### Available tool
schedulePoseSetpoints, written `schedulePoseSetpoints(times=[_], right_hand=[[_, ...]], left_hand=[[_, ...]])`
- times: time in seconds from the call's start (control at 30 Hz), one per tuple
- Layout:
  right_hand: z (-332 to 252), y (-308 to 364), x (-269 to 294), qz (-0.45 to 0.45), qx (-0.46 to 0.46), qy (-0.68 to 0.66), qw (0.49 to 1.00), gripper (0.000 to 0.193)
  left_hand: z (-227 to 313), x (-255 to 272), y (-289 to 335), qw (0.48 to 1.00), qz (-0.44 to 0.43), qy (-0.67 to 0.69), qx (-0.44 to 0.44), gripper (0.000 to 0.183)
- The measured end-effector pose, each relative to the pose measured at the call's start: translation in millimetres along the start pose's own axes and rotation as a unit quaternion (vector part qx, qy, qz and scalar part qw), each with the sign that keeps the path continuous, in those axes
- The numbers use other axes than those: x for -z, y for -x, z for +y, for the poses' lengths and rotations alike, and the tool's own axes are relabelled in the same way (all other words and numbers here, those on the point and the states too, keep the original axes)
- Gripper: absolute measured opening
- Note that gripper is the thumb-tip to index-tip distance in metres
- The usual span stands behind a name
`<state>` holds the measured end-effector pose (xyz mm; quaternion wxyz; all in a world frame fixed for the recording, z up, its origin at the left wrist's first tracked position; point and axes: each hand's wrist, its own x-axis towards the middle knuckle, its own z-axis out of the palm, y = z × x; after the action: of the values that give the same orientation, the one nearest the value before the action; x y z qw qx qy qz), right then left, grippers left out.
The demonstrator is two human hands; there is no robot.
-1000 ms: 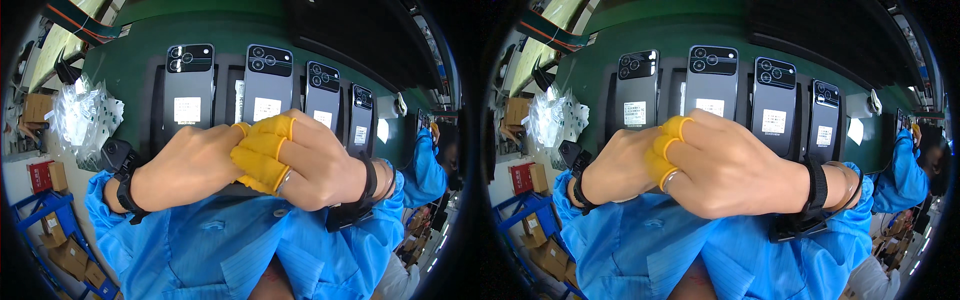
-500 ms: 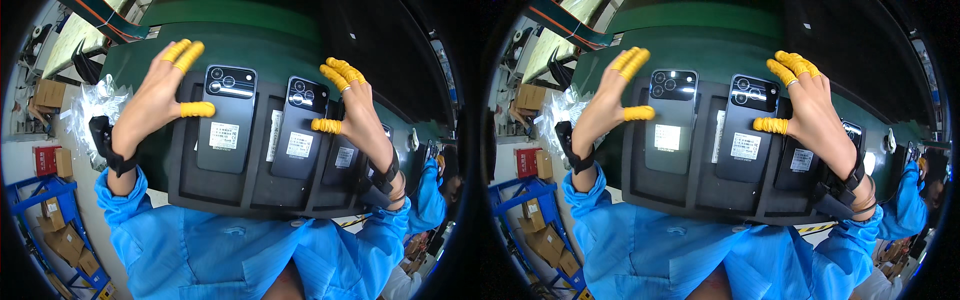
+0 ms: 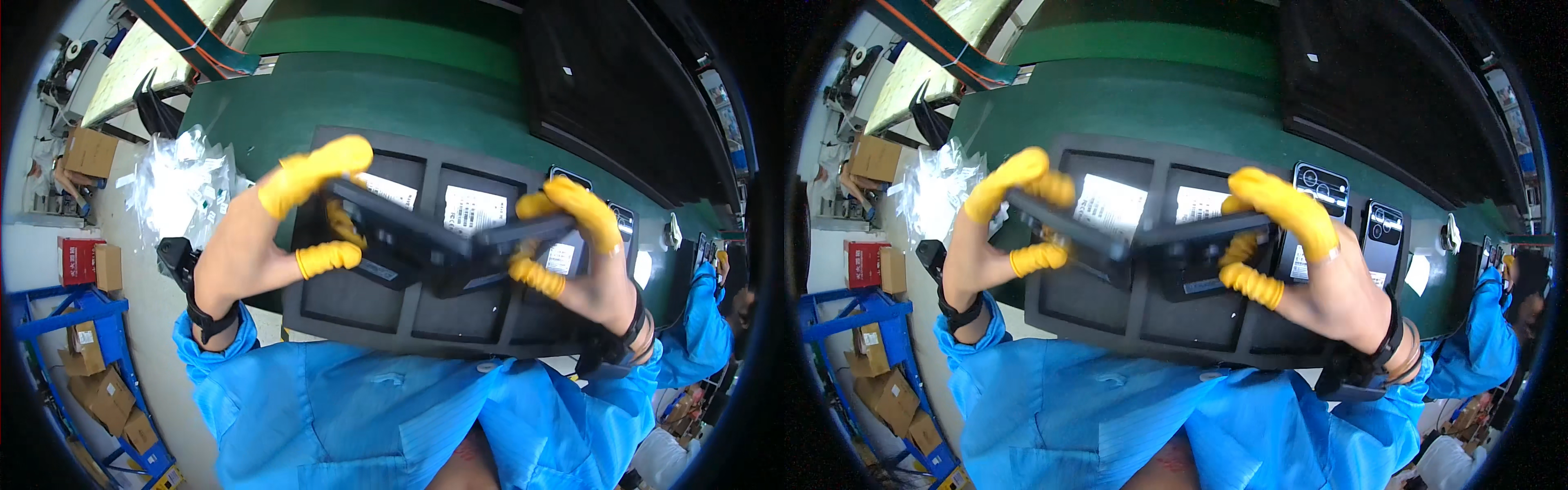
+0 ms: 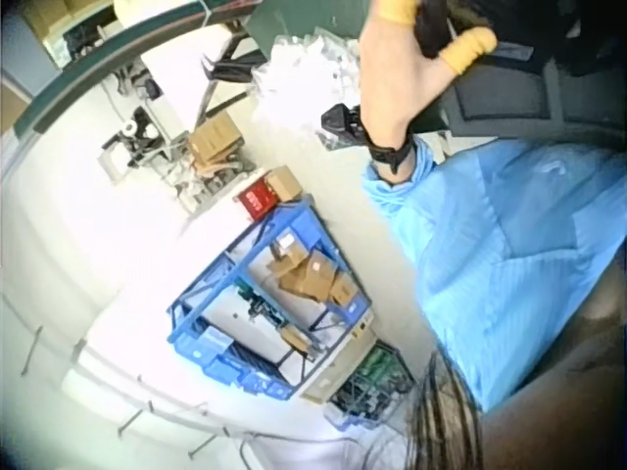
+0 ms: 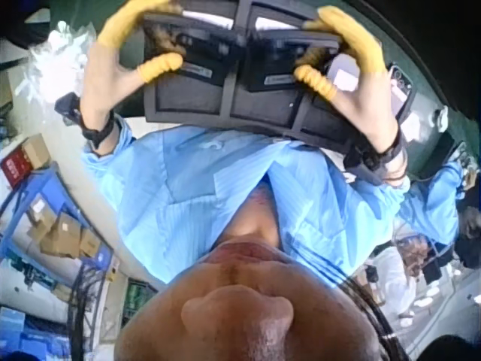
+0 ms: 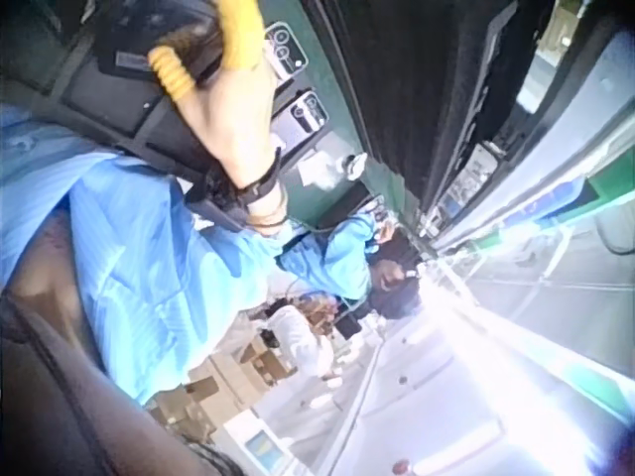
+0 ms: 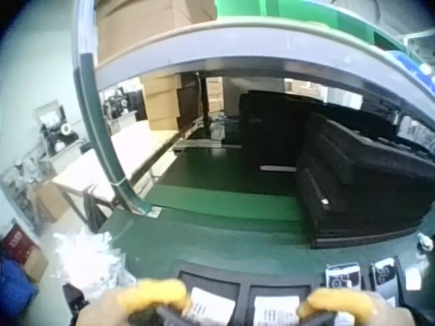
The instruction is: The recorder cleans the back covers of several smartphones in a tray and then moves them to another area.
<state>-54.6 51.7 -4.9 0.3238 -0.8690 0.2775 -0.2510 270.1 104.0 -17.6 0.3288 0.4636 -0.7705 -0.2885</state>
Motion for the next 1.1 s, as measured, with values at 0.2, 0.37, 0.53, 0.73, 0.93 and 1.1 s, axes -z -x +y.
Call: schedulePoseSetpoints(times=[0.2, 0.37, 0.53, 0.73, 0.93, 1.1], right_hand=[[-20, 20, -7, 0.028, 0.077, -0.034, 0.996, 0.06], [-20, 29, -11, 0.034, 0.058, -0.027, 0.997, 0.052], [-21, 24, -14, 0.01, 0.113, -0.012, 0.993, 0.056], [-26, 27, -14, 0.014, 0.11, 0.006, 0.994, 0.044], [-15, 43, -11, 0.025, 0.114, -0.001, 0.993, 0.042], [-26, 31, -11, 0.035, 0.103, 0.093, 0.99, 0.062]], left_hand=[[10, -6, 31, 0.997, -0.001, 0.032, -0.071, 0.059], [3, -11, 35, 0.996, 0.039, 0.038, -0.074, 0.067], [-3, -20, 49, 0.985, 0.133, 0.091, -0.066, 0.061], [6, -16, 45, 0.991, 0.083, 0.041, -0.092, 0.062], [21, -14, 42, 0.993, 0.027, -0.063, -0.092, 0.054], [19, -13, 36, 0.993, 0.028, -0.046, -0.103, 0.054]])
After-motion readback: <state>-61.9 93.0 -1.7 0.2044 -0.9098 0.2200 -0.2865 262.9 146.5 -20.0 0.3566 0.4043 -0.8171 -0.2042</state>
